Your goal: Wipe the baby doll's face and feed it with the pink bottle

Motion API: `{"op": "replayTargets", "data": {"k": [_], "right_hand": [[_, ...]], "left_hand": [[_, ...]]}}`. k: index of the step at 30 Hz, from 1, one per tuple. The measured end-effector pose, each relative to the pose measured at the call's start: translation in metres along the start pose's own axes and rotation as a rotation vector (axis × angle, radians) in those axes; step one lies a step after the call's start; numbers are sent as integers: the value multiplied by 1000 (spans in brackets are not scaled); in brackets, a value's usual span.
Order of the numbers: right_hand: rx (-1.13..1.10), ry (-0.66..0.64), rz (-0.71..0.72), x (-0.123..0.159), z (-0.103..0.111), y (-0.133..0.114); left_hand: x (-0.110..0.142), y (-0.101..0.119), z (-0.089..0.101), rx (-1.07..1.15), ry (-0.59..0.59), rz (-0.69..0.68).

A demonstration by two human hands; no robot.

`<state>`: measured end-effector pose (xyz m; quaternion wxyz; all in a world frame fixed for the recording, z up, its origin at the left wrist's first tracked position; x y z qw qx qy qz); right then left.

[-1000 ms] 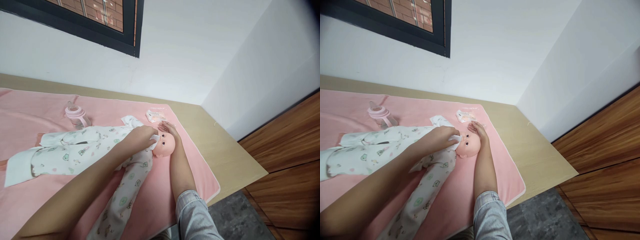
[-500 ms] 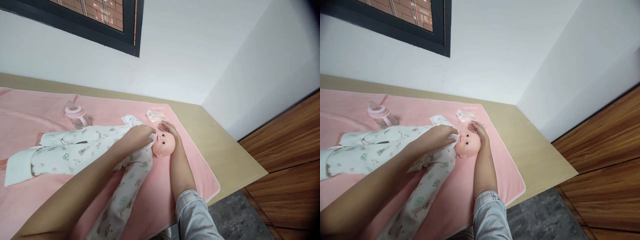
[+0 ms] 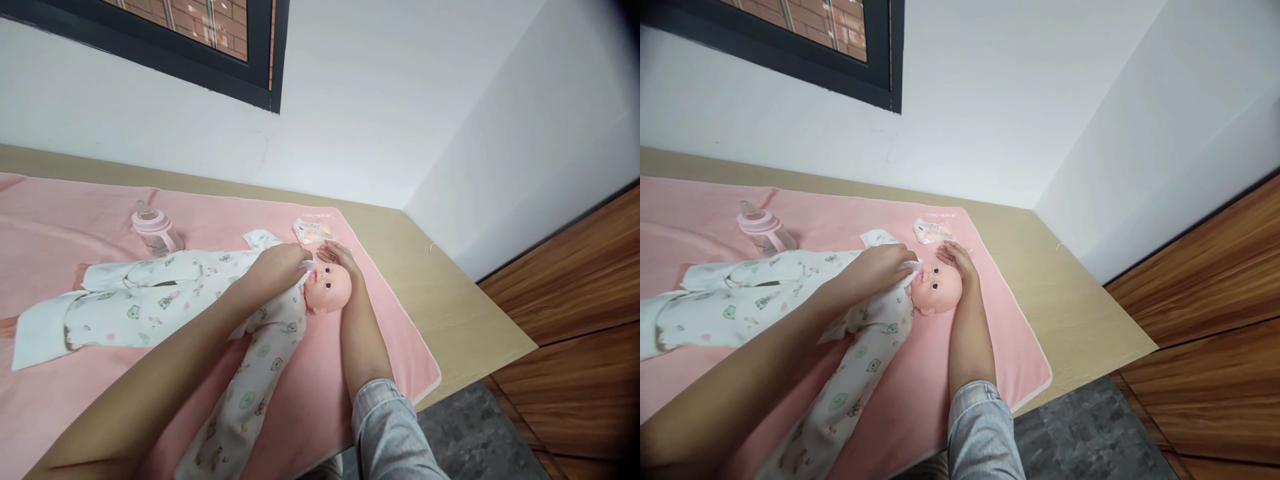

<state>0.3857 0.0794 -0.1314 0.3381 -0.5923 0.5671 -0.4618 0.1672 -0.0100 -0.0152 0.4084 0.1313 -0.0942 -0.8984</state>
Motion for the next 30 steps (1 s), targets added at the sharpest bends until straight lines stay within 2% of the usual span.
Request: {"op": "replayTargets", "data": {"k": [17, 30], "right_hand": [[125, 22, 19, 12, -8, -8], [182, 26, 14, 15, -9, -11]], "left_hand": [[-6, -3, -8, -12, 71, -8], [-2, 5, -2, 92, 53, 5]]}}
Point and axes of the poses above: each hand's wrist, its own x-axis away from the middle knuckle, its own z-axis out of the back of the hand, y = z × x, the point moved 2 cm from there along -x, towards the middle knuckle, and after that the axes turned 1 degree about -z, right-handed, at the moved point
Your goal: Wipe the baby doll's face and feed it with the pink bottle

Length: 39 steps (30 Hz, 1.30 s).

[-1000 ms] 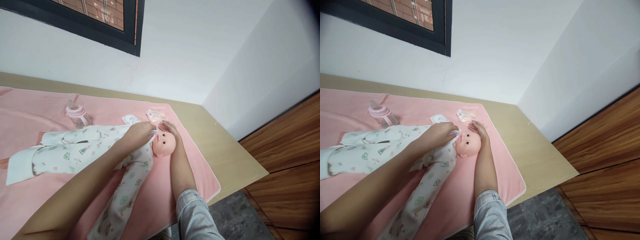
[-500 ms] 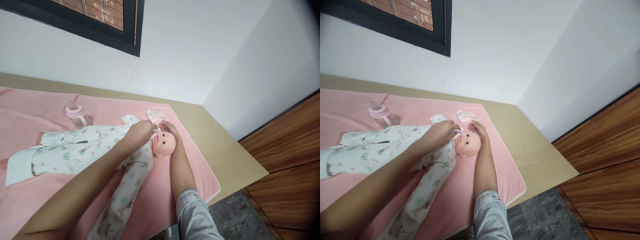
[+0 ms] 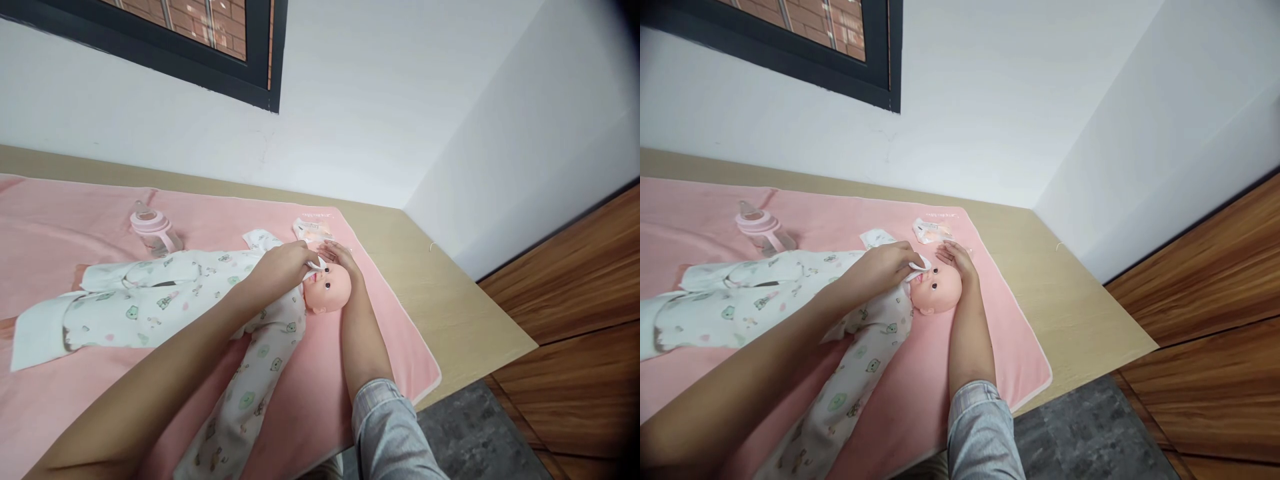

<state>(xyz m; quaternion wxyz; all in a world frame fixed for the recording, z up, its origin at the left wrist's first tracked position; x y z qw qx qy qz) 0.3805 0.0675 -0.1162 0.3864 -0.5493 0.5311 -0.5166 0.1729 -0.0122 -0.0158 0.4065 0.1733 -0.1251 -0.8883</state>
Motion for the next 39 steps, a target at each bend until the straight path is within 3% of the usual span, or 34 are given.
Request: {"op": "replayTargets", "data": {"k": [23, 29, 34, 39], "right_hand": [[-42, -23, 16, -12, 4, 9], [-65, -76, 54, -13, 10, 6], [-5, -215, 182, -1, 10, -27], [424, -508, 416, 59, -18, -94]], "left_hand": [[0, 7, 0, -10, -42, 3], [3, -1, 9, 33, 28, -26], [4, -17, 24, 25, 181, -32], [2, -40, 38, -26, 258, 53]]}}
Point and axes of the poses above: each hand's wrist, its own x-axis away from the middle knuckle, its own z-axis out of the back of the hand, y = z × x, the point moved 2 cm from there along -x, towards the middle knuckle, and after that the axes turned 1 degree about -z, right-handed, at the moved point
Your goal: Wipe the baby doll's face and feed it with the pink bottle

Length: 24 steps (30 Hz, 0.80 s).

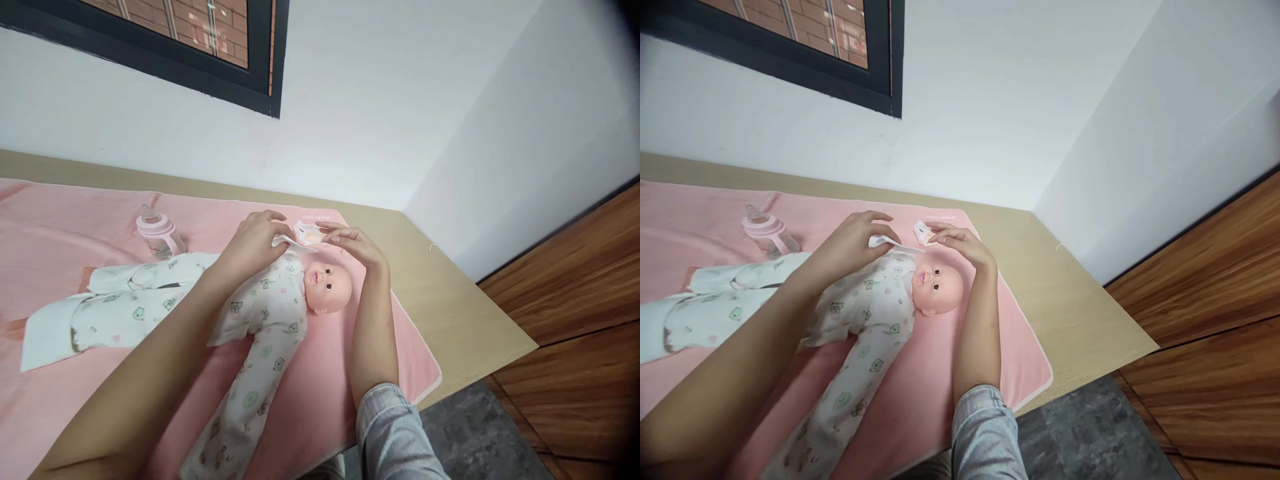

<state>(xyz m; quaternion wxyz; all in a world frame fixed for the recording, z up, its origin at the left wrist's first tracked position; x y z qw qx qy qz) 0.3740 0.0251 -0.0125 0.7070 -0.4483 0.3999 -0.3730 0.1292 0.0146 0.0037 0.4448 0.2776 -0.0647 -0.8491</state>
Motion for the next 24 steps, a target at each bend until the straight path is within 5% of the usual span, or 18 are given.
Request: {"op": "replayTargets", "data": {"k": [5, 11, 19, 24], "right_hand": [[282, -194, 18, 10, -41, -58], [455, -19, 1, -1, -65, -56], [394, 344, -66, -10, -27, -29], [420, 418, -182, -10, 7, 2]], "left_hand": [[-5, -15, 7, 20, 8, 4], [-1, -20, 12, 76, -43, 89], [9, -40, 43, 165, 47, 203], [25, -61, 74, 236, 174, 317]]}}
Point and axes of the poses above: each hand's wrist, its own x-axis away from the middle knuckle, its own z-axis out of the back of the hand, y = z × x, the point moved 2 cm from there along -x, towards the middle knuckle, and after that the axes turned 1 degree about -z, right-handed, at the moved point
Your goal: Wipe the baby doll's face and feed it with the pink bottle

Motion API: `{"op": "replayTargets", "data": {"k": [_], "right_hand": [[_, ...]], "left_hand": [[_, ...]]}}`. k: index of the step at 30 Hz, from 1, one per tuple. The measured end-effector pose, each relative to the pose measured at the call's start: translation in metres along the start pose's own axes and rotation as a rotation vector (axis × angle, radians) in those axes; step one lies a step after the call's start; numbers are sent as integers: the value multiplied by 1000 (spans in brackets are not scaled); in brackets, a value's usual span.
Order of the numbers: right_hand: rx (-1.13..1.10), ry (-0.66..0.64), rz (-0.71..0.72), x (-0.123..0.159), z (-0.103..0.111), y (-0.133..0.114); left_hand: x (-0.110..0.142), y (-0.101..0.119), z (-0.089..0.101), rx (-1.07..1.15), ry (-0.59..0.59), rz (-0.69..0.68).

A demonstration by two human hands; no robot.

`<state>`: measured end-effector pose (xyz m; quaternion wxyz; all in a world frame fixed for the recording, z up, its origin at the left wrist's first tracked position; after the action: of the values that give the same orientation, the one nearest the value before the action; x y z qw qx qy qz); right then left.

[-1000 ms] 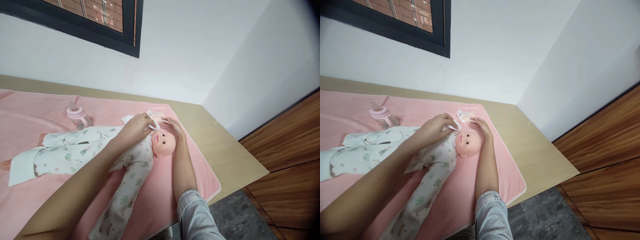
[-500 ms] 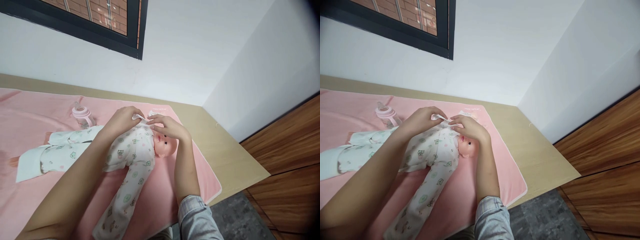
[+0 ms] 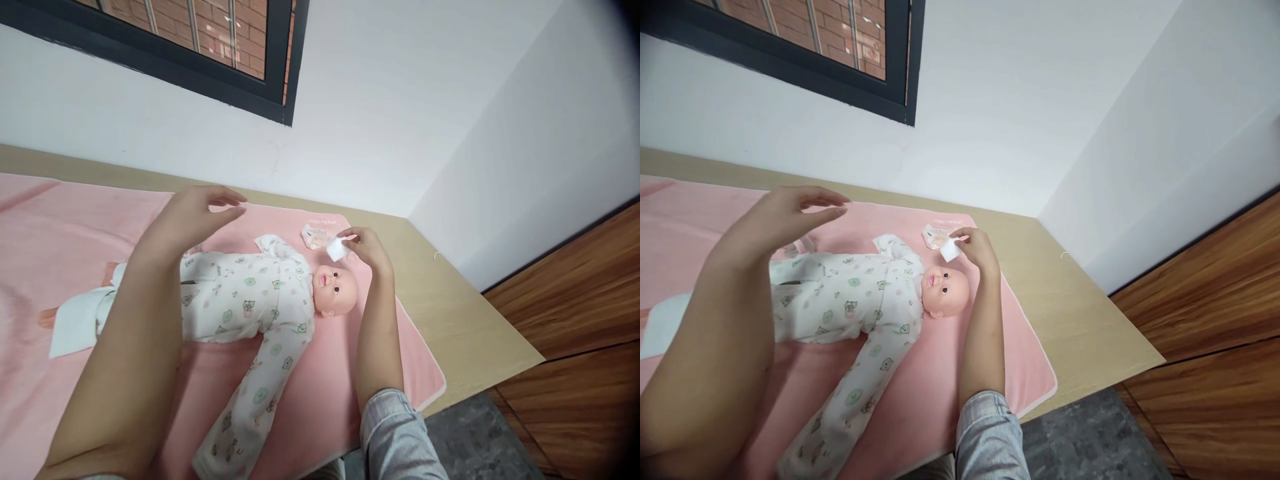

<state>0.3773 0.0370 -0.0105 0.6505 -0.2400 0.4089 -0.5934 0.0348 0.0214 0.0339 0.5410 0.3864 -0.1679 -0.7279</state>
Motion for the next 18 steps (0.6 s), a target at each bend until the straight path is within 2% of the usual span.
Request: {"op": "replayTargets", "data": {"k": [4, 8, 12, 15, 18], "right_hand": [[30, 21, -120, -7, 8, 30], [10, 28, -181, -17, 4, 48], [-65, -47, -133, -35, -13, 51], [-255, -131, -109, -50, -27, 49], [-421, -201, -218, -59, -37, 51]], "left_hand": [[3, -17, 21, 52, 93, 94], [5, -34, 32, 69, 134, 224], [8, -45, 41, 118, 204, 266], [11, -55, 48, 83, 215, 313], [12, -69, 54, 0, 204, 373]]}}
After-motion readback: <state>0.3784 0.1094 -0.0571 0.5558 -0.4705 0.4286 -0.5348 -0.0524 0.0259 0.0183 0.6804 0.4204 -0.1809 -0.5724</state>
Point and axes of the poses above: each hand's wrist, its own x-axis away from the middle knuckle, its own z-axis out of the back of the hand, y = z × x, the point moved 2 cm from there along -x, towards the middle knuckle, and after that the axes turned 1 degree about -z, right-handed, at the moved point
